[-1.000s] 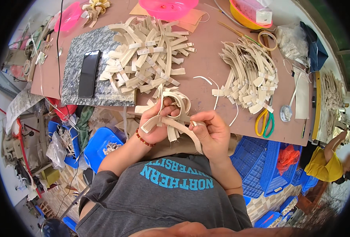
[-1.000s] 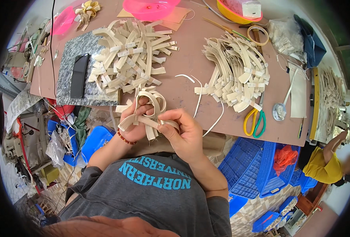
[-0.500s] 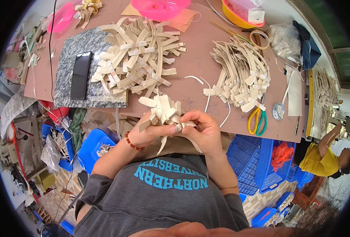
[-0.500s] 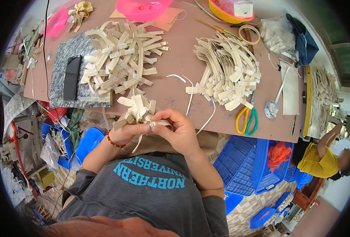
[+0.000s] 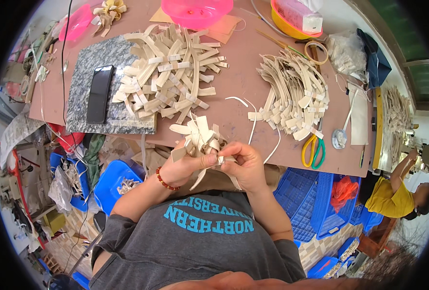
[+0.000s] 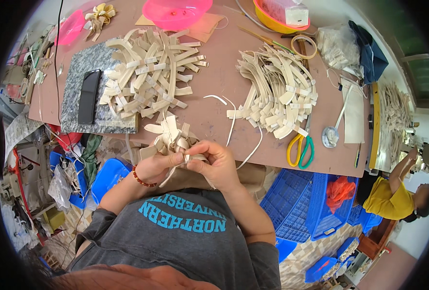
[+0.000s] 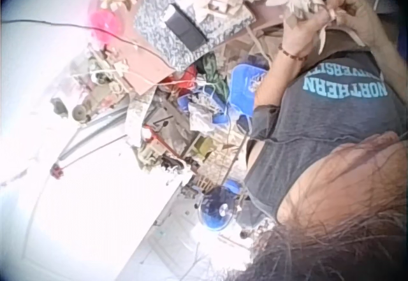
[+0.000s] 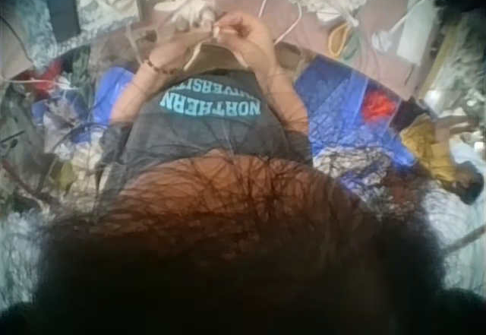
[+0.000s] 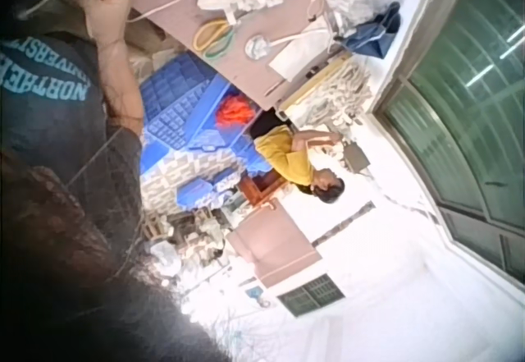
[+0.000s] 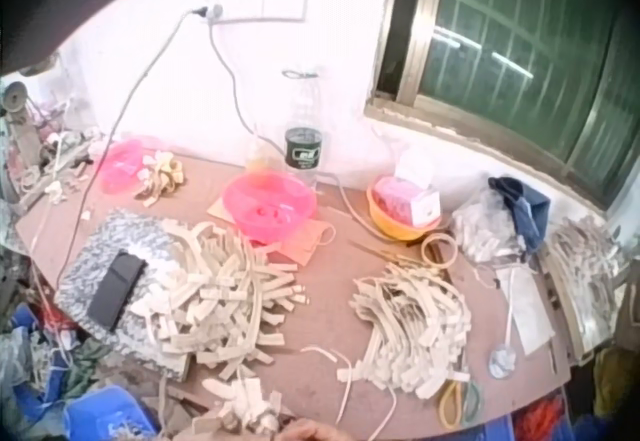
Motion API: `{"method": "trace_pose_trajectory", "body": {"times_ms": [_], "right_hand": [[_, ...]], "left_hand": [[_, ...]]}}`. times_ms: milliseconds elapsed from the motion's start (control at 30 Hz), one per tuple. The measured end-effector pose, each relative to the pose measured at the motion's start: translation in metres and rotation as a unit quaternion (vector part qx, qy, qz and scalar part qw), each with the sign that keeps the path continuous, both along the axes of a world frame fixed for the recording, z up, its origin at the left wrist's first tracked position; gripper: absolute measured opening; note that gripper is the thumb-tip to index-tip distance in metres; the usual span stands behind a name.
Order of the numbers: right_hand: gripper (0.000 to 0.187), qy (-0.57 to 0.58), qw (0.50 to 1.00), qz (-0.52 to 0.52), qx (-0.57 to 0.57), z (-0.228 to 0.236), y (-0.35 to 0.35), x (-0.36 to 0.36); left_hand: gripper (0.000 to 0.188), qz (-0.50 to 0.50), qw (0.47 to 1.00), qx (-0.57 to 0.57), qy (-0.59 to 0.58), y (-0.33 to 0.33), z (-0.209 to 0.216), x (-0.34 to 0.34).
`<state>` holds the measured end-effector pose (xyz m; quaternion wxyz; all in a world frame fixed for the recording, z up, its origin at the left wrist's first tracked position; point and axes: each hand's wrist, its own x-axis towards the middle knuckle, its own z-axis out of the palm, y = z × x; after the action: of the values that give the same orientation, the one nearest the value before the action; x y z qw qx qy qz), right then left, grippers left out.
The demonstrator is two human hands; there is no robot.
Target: The person cuts beige fabric strips into smaller pieces using yellow-handled scissors and then folds the cut pieces into a small bundle. The workspace is cluttered with piles of fabric strips and various tools.
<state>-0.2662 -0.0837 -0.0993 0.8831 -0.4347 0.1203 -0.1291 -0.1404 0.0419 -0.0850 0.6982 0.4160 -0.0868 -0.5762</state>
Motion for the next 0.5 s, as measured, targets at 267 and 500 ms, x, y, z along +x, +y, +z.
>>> {"method": "trace_pose_trajectory", "body": {"times_ms": [267, 500], "right_hand": [[0.023, -0.039, 0.994, -0.061, -0.087, 0.002, 0.002, 0.002], [0.023, -0.017, 0.991, -0.07, -0.111, 0.008, 0.001, 0.003]], "left_hand": [[0.022, 0.006, 0.997, -0.044, -0.07, -0.004, -0.004, -0.005], [0.021, 0.05, 0.997, -0.052, -0.006, -0.005, -0.005, -0.011]]}}
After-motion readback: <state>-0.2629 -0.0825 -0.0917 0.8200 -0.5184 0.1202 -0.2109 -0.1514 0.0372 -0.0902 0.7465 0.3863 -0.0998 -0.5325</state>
